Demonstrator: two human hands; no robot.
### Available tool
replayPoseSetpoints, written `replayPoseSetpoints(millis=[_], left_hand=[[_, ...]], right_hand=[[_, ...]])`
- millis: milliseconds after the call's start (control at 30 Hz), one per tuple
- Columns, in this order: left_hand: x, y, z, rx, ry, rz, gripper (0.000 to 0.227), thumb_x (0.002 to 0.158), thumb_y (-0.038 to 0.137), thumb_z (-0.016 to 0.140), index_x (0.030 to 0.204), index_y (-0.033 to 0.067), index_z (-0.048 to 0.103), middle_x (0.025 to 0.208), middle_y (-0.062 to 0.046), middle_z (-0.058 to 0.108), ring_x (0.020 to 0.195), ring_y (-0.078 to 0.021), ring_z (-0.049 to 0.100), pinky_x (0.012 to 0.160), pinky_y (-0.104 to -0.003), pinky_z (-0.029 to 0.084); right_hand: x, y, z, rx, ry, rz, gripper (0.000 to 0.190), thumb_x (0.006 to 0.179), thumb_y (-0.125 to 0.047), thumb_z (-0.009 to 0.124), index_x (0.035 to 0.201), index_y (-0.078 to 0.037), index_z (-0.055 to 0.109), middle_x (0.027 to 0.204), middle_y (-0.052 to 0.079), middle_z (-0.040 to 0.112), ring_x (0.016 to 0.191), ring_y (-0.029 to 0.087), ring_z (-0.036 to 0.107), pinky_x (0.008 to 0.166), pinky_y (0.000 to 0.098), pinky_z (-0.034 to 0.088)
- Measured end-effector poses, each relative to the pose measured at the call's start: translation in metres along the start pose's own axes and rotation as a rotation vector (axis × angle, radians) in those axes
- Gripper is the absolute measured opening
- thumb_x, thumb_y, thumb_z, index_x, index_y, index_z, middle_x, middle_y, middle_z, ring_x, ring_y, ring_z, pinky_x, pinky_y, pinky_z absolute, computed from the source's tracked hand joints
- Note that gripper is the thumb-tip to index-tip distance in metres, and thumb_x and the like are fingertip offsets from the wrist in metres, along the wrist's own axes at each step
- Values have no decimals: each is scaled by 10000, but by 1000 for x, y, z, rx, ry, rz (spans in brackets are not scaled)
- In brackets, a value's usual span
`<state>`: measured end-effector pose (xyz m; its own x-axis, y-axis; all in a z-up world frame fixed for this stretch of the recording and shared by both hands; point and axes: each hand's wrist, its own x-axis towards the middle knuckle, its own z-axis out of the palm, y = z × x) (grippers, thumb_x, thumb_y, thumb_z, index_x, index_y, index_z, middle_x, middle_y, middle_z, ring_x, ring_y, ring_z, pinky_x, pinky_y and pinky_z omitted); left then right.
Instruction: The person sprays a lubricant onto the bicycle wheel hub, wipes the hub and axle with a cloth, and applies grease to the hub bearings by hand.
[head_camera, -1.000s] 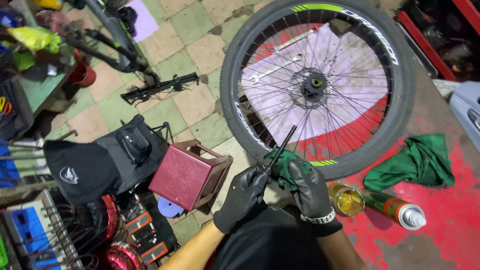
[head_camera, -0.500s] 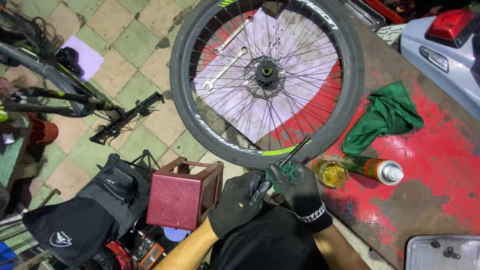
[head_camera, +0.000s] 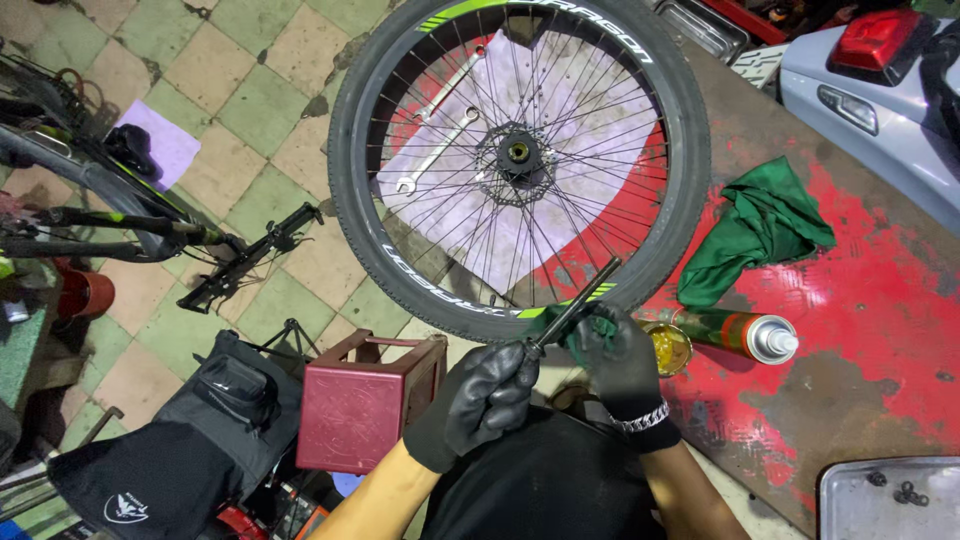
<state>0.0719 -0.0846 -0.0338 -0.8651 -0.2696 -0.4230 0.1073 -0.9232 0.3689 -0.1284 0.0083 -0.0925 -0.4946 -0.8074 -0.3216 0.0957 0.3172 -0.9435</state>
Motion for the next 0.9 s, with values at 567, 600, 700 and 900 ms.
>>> replayPoseSetpoints(millis=[567,600,700,900], left_hand=[[9,6,26,1480,396,779,137,1014,141,625,913,48,625,766,-170,629,645,-340,634,567,-415,467],[7,7,27,1532,352,819,94,996,130,610,951,50,630,790,-173,640,659,-352,639,574,-427,470],[5,1,26,1479,294,812,100,1004,118,579,1044,42,632,835,-166,654,683,-335,663,579,-415,492],[11,-26,-28,774,72,533,172,1109,132,556,1131,-34,593,818,-77,556,631,-192,541,532,-313,434]], right_hand=[[-26,-28,39,443,7,110,322,945,-67,664,1252,31,652,1134,77,734,1005,142,681,881,304,559],[-25,-26,40,277,70,144,270,952,-96,699,1181,47,702,1058,70,755,931,128,683,830,289,548],[-25,-16,41,414,42,56,241,1000,-156,700,1125,47,730,980,39,742,856,89,643,773,272,520],[-14,-6,28,10,129,-111,261,998,-238,693,1102,-9,764,942,42,766,839,62,625,731,266,523]])
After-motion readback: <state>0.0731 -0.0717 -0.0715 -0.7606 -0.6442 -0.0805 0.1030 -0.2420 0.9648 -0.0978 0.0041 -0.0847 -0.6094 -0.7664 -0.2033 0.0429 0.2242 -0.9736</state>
